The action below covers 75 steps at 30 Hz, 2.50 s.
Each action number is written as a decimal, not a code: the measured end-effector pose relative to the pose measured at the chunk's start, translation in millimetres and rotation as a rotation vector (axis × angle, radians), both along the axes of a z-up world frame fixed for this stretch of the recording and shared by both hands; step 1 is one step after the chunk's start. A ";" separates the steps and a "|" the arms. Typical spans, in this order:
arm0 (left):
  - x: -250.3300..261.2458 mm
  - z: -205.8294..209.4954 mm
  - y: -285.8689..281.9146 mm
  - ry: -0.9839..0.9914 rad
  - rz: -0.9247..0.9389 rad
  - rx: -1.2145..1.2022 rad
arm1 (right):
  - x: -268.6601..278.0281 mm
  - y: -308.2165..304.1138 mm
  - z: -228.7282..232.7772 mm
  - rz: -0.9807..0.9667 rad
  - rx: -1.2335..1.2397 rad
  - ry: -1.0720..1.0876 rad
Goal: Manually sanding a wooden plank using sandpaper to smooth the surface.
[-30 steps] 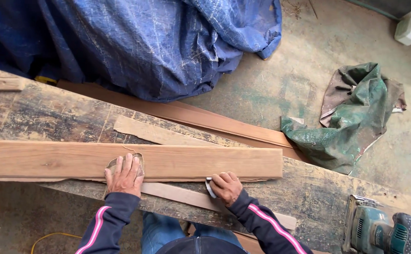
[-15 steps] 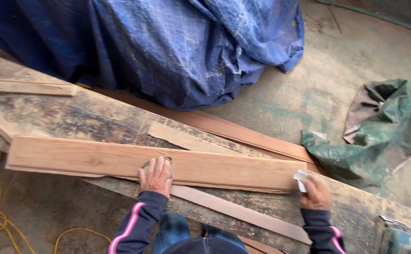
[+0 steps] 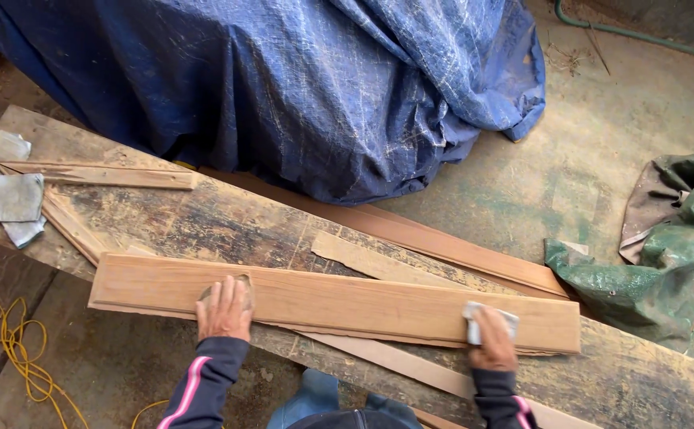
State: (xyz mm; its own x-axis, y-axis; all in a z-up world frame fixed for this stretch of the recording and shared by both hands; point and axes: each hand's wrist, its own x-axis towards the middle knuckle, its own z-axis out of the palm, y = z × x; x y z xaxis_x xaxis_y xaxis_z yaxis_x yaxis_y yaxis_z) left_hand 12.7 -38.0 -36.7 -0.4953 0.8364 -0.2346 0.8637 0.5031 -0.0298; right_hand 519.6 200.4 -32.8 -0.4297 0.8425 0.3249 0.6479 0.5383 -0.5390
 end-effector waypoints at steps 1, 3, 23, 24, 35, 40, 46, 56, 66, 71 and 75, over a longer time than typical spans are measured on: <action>-9.3 -0.6 -2.7 -0.002 0.010 0.002 | -2.0 2.9 -9.2 0.010 0.002 -0.002; -28.9 -0.5 -13.0 0.008 0.082 0.219 | -8.1 6.4 -28.1 -0.237 0.023 -0.042; 178.7 -30.2 101.1 -0.101 -0.296 0.366 | 75.0 29.4 -59.1 -0.340 0.120 -0.144; 219.8 -40.1 118.8 -0.153 -0.423 0.470 | 90.3 28.6 -70.4 -0.394 0.151 -0.160; 325.1 -9.2 160.1 -0.190 -0.604 0.426 | 159.9 16.9 5.8 -0.285 0.005 -0.155; 435.9 -17.0 224.5 -0.265 -0.687 0.519 | 227.1 2.3 -11.3 -0.411 -0.054 -0.045; 450.4 -28.4 229.6 -0.225 -0.910 0.428 | 239.2 -17.8 6.0 -0.532 -0.143 0.179; 491.6 -34.2 246.9 -0.262 -0.860 0.417 | 262.8 -27.8 27.0 -0.571 -0.068 0.230; 380.7 -23.4 183.3 -0.110 -0.700 0.433 | 255.8 0.9 35.6 -0.520 0.013 0.126; 295.3 -27.3 134.6 0.039 -0.441 0.275 | 184.7 17.6 -9.5 -0.319 0.041 -0.082; 294.6 -25.2 129.2 -0.039 -0.319 0.335 | 68.6 -8.8 -21.3 -0.010 0.037 -0.110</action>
State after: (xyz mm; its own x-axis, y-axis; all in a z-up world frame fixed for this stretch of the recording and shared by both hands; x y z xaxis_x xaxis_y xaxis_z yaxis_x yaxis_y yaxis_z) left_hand 307.4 91.2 -61.8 -0.1965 0.9786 0.0607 0.9742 0.1879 0.1247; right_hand 588.3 191.6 -54.0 -0.4562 0.8353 0.3067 0.7075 0.5496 -0.4444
